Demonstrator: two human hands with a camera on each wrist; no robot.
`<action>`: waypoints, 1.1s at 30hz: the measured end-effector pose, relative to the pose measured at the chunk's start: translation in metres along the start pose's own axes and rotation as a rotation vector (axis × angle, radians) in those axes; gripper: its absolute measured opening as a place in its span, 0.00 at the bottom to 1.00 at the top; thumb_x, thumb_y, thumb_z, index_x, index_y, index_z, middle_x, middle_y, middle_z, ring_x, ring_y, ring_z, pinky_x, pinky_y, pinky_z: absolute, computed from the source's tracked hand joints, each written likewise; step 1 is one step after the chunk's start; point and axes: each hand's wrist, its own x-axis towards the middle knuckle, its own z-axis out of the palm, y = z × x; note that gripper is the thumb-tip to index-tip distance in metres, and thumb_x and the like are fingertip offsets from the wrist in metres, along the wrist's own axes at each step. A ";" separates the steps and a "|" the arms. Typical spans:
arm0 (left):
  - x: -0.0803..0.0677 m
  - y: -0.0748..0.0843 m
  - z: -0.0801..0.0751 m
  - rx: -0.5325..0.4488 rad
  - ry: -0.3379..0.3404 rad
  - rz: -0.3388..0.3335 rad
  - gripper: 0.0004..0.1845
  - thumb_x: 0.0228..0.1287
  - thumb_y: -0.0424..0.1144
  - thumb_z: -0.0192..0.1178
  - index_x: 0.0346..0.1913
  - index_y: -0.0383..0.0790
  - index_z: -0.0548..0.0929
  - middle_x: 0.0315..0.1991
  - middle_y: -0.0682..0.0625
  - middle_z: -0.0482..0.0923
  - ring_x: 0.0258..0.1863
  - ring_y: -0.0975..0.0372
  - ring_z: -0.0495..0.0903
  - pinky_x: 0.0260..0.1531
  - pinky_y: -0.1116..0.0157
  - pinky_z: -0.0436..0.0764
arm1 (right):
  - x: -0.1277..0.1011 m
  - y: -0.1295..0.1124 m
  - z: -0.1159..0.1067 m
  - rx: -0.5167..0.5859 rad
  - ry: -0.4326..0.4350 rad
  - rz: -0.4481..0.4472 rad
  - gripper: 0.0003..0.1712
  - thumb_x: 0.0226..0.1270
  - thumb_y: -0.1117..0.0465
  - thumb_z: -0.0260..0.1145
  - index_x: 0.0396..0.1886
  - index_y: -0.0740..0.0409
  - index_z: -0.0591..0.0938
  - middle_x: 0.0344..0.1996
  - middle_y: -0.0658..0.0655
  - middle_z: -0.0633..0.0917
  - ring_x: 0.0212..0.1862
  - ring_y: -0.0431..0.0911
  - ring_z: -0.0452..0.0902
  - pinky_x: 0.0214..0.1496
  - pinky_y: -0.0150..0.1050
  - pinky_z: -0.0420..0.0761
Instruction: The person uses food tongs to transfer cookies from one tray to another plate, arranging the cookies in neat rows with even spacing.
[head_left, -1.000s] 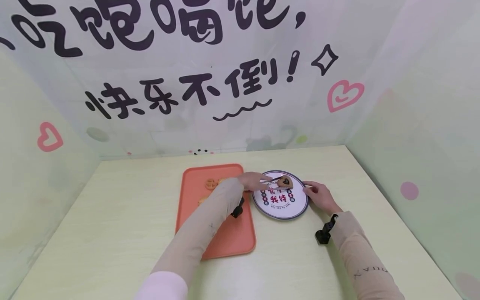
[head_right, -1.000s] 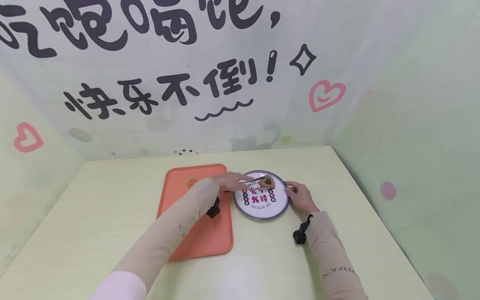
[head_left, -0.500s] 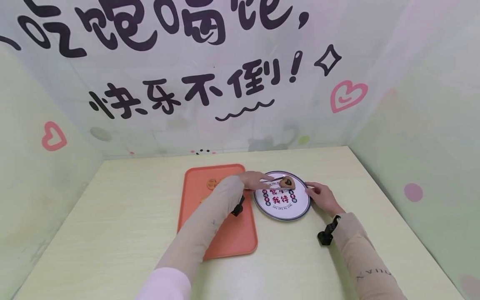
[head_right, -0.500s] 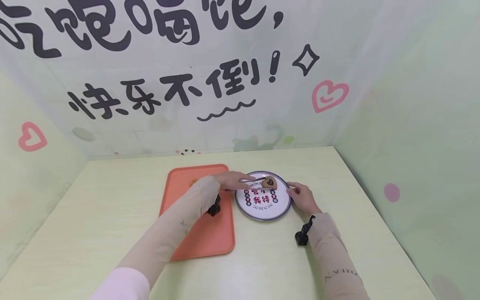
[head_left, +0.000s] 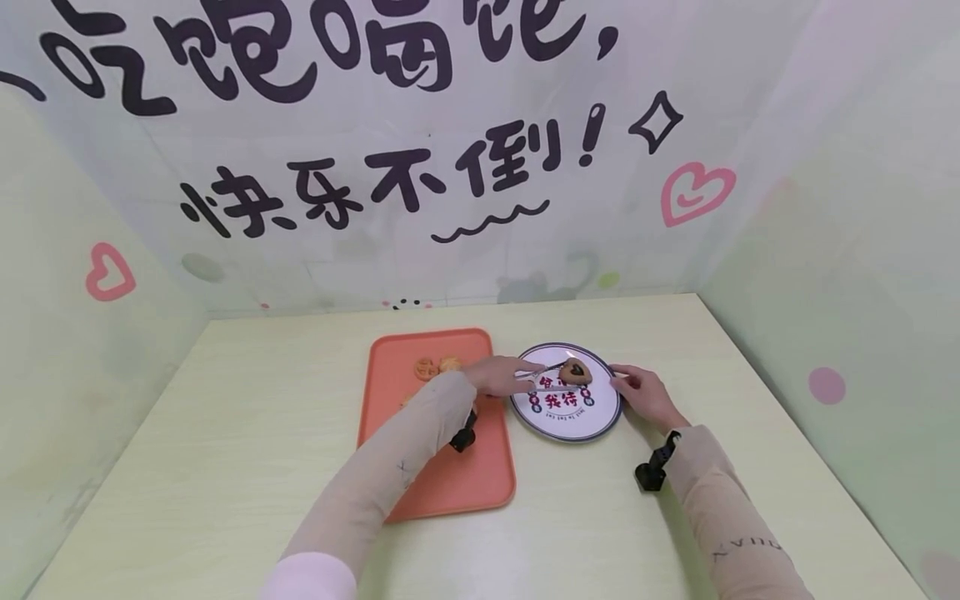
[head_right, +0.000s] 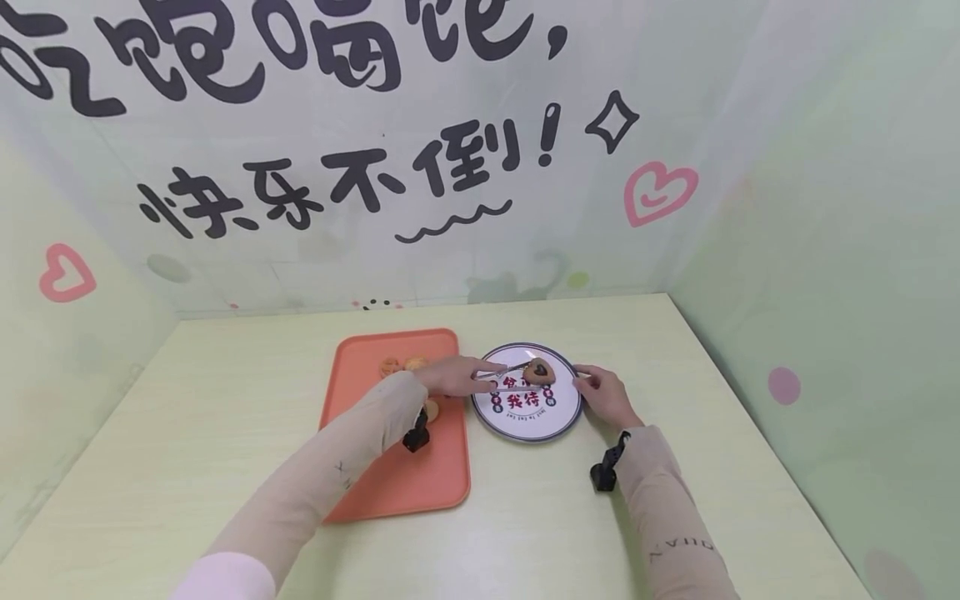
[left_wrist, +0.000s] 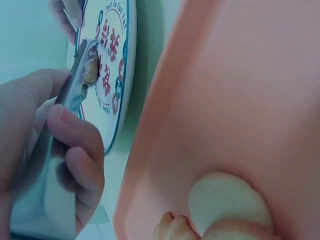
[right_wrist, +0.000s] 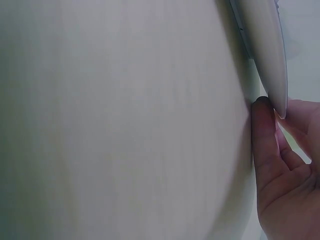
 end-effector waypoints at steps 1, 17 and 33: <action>0.000 0.000 0.000 -0.004 0.006 0.001 0.24 0.65 0.51 0.47 0.64 0.62 0.62 0.63 0.52 0.60 0.61 0.60 0.59 0.55 0.62 0.61 | 0.000 0.000 0.000 0.001 0.000 0.001 0.23 0.66 0.62 0.54 0.58 0.68 0.69 0.35 0.64 0.79 0.31 0.46 0.73 0.32 0.36 0.73; 0.000 -0.015 0.001 -0.095 0.053 -0.038 0.24 0.63 0.52 0.50 0.62 0.61 0.65 0.61 0.53 0.63 0.48 0.60 0.66 0.42 0.63 0.66 | 0.001 -0.001 0.000 0.006 -0.001 -0.002 0.23 0.66 0.62 0.54 0.58 0.68 0.69 0.34 0.64 0.79 0.30 0.46 0.72 0.31 0.35 0.72; 0.002 -0.021 0.000 -0.128 0.093 -0.057 0.23 0.63 0.50 0.50 0.62 0.61 0.67 0.61 0.55 0.64 0.53 0.61 0.66 0.49 0.63 0.65 | 0.001 0.000 0.001 0.012 0.008 -0.004 0.22 0.65 0.62 0.54 0.57 0.68 0.70 0.33 0.63 0.79 0.30 0.45 0.72 0.30 0.33 0.72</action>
